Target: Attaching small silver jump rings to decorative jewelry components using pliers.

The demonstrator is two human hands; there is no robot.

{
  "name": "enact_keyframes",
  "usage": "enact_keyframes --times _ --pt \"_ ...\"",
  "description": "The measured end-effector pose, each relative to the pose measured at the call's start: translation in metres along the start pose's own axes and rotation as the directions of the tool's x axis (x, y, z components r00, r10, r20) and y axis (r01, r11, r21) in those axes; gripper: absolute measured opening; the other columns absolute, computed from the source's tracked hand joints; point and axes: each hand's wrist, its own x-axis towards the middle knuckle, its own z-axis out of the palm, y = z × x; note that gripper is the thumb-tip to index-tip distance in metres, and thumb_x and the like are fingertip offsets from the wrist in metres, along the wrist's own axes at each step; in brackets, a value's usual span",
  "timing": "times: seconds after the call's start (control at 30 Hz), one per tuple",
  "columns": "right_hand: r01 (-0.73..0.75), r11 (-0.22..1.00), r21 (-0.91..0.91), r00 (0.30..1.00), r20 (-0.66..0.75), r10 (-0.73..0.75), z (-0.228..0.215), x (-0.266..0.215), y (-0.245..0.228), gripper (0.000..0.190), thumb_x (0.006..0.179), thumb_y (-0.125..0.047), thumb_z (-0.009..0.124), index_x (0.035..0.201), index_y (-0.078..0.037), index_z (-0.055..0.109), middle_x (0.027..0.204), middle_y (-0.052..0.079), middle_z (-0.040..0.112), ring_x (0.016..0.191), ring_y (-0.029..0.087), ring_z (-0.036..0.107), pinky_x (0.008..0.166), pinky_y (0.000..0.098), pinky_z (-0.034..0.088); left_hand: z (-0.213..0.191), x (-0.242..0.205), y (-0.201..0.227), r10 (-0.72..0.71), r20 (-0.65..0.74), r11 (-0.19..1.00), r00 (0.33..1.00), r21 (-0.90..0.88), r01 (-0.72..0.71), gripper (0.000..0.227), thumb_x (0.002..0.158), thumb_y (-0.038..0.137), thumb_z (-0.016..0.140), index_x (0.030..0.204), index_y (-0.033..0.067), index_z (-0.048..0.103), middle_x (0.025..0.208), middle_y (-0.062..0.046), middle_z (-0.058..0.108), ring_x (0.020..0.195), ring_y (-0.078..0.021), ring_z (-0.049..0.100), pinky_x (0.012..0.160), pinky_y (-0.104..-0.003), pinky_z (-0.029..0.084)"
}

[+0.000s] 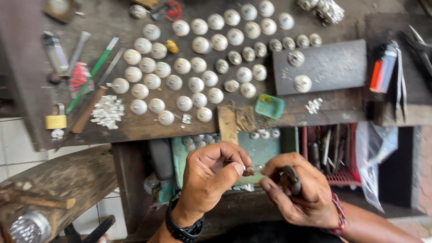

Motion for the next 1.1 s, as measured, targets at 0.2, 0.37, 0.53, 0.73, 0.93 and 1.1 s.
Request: enact_keyframes --times 0.2,0.37,0.53,0.73,0.93,1.1 --pt "0.056 0.994 0.093 0.998 -0.011 -0.055 -0.004 0.003 0.004 0.034 0.072 0.004 0.059 0.067 -0.002 0.026 0.074 0.019 0.057 0.056 0.022 0.060 0.050 0.0285 0.050 0.007 -0.001 -0.013 -0.060 0.118 0.992 0.991 0.115 0.047 0.005 0.074 0.007 0.055 0.069 0.0062 0.057 0.076 -0.005 0.061 0.069 -0.0124 0.055 0.064 -0.025 0.044" --pt "0.044 0.991 0.126 0.999 -0.019 -0.042 -0.005 -0.007 0.012 0.039 0.077 0.005 0.061 0.096 -0.006 0.029 0.080 0.015 0.058 0.063 0.021 0.060 0.058 0.0273 0.052 0.008 0.001 -0.016 -0.053 0.109 0.995 0.993 0.091 0.043 0.007 0.075 0.007 0.054 0.070 0.0048 0.057 0.076 -0.007 0.061 0.070 -0.0133 0.055 0.065 -0.025 0.045" --pt "0.005 0.993 0.117 0.999 -0.042 0.000 -0.003 -0.003 0.010 0.031 0.077 0.002 0.061 0.091 -0.007 0.035 0.075 0.012 0.058 0.057 0.019 0.057 0.054 0.0271 0.048 0.006 0.002 -0.018 -0.054 0.121 0.996 0.991 0.080 0.045 0.011 0.078 0.011 0.053 0.073 0.0042 0.059 0.080 -0.008 0.062 0.074 -0.0145 0.056 0.067 -0.025 0.046" --pt "-0.062 0.997 0.055 0.996 -0.065 0.065 -0.003 -0.001 0.007 0.029 0.074 0.000 0.064 0.079 -0.005 0.036 0.073 0.009 0.057 0.056 0.016 0.056 0.050 0.0251 0.045 0.006 0.003 -0.021 -0.133 0.120 0.991 0.984 0.037 0.129 0.010 0.076 0.009 0.051 0.072 0.0042 0.059 0.081 -0.008 0.061 0.074 -0.0137 0.054 0.067 -0.026 0.043" --pt "-0.002 0.998 0.070 1.000 -0.017 0.004 -0.011 0.009 0.008 0.016 0.075 0.002 0.056 0.070 0.002 0.040 0.075 0.014 0.058 0.060 0.022 0.059 0.055 0.0291 0.050 0.012 0.008 -0.012 -0.031 0.153 0.984 0.988 0.176 0.004 0.012 0.079 0.011 0.050 0.072 0.0029 0.055 0.077 -0.007 0.060 0.069 -0.0139 0.054 0.062 -0.025 0.044" --pt "-0.001 0.998 0.064 0.997 -0.073 0.006 -0.019 0.015 0.012 0.010 0.079 -0.001 0.051 0.072 0.001 0.044 0.070 0.010 0.053 0.056 0.021 0.053 0.052 0.0279 0.046 0.019 0.006 -0.021 0.066 0.034 0.942 0.997 0.327 -0.074 0.010 0.075 0.011 0.059 0.075 0.0022 0.062 0.079 -0.010 0.067 0.074 -0.0151 0.066 0.064 -0.023 0.055"
